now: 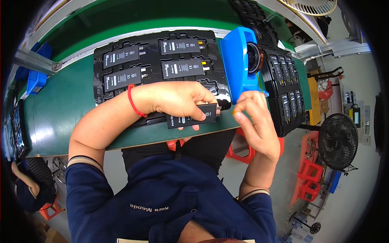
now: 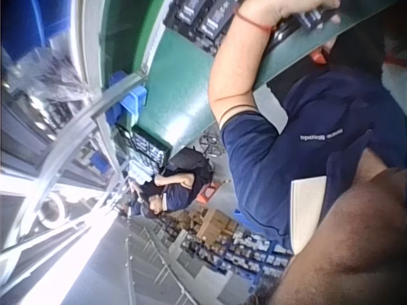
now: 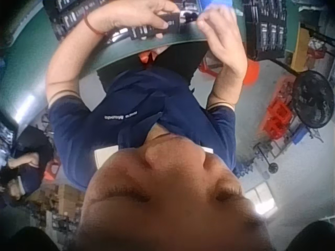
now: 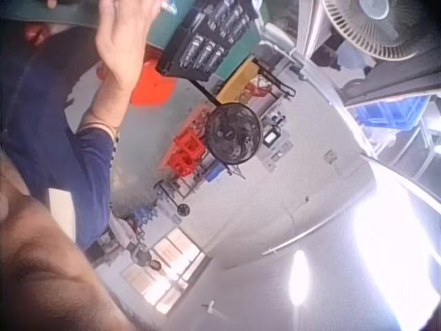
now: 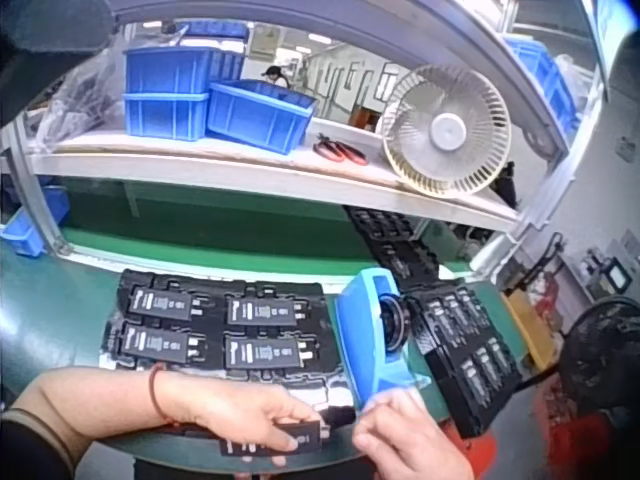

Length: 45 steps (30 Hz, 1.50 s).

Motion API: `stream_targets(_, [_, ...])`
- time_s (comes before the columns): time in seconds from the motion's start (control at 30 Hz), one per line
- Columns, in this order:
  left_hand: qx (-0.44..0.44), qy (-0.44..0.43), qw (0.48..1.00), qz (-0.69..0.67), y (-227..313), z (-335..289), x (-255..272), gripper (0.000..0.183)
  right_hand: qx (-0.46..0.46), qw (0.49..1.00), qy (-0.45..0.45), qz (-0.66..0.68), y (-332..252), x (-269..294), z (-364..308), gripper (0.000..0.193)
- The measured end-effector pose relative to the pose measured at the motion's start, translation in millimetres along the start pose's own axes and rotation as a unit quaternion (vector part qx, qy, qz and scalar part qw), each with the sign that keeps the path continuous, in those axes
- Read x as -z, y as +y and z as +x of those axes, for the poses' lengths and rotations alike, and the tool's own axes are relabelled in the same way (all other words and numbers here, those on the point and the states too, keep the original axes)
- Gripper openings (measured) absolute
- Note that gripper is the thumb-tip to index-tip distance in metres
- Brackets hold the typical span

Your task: The person takes phone batteries from a tray, applies tape from a tape dispenser to their connectors by hand, and places the batteries back into the tray.

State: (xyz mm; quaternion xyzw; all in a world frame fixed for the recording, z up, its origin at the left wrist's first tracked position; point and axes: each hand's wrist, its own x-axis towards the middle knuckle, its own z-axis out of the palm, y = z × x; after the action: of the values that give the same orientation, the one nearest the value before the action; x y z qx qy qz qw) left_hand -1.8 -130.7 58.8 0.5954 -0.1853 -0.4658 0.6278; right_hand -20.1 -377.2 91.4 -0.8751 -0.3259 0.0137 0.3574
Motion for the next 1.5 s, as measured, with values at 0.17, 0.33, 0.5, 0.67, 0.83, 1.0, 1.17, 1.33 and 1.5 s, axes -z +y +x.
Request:
stream_targets(0.17, [0.048, -0.030, 0.998, 0.027, 6.2, -1.5, -1.2, 0.021, 0.036, 0.991, -0.091, -0.090, -13.1, -8.0, 15.6, 0.004])
stream_targets(0.33, [0.013, -0.036, 0.997, 0.072, 3.4, -2.3, 0.1, 0.019, 0.035, 0.987, -0.094, -0.126, -18.6, -10.8, 20.1, 0.005])
stream_targets(0.5, [0.000, -0.040, 0.997, 0.066, -2.3, 0.0, 1.7, 0.018, 0.032, 0.986, -0.095, -0.134, -19.9, -12.1, 20.3, 0.005])
stream_targets(0.67, [-0.015, -0.041, 0.992, 0.116, 0.5, 0.8, 0.7, 0.018, 0.031, 0.986, -0.097, -0.135, -19.1, -12.7, 20.0, 0.006])
stream_targets(0.83, [0.013, -0.034, 0.994, 0.100, 0.2, 0.2, 0.0, 0.022, 0.023, 0.987, -0.087, -0.133, -20.4, -15.9, 18.8, 0.006])
stream_targets(1.0, [-0.003, -0.033, 0.986, 0.161, 0.5, -0.3, 2.0, 0.027, 0.005, 0.990, -0.064, -0.129, -23.1, -23.1, 16.5, 0.007])
stream_targets(1.17, [0.016, -0.028, 0.990, 0.135, 2.3, -0.1, 4.2, 0.028, -0.043, 0.979, 0.019, -0.200, -25.2, -26.7, 10.6, 0.015])
stream_targets(1.33, [-0.023, 0.019, 1.000, 0.006, -3.5, 1.3, 4.2, 0.026, -0.064, 0.962, 0.127, -0.233, -19.2, -22.6, 3.6, 0.019])
stream_targets(1.5, [-0.065, 0.061, 0.996, -0.023, -5.9, 3.9, 6.0, 0.020, -0.044, 0.961, 0.230, -0.150, -21.5, -30.9, -4.7, 0.013])
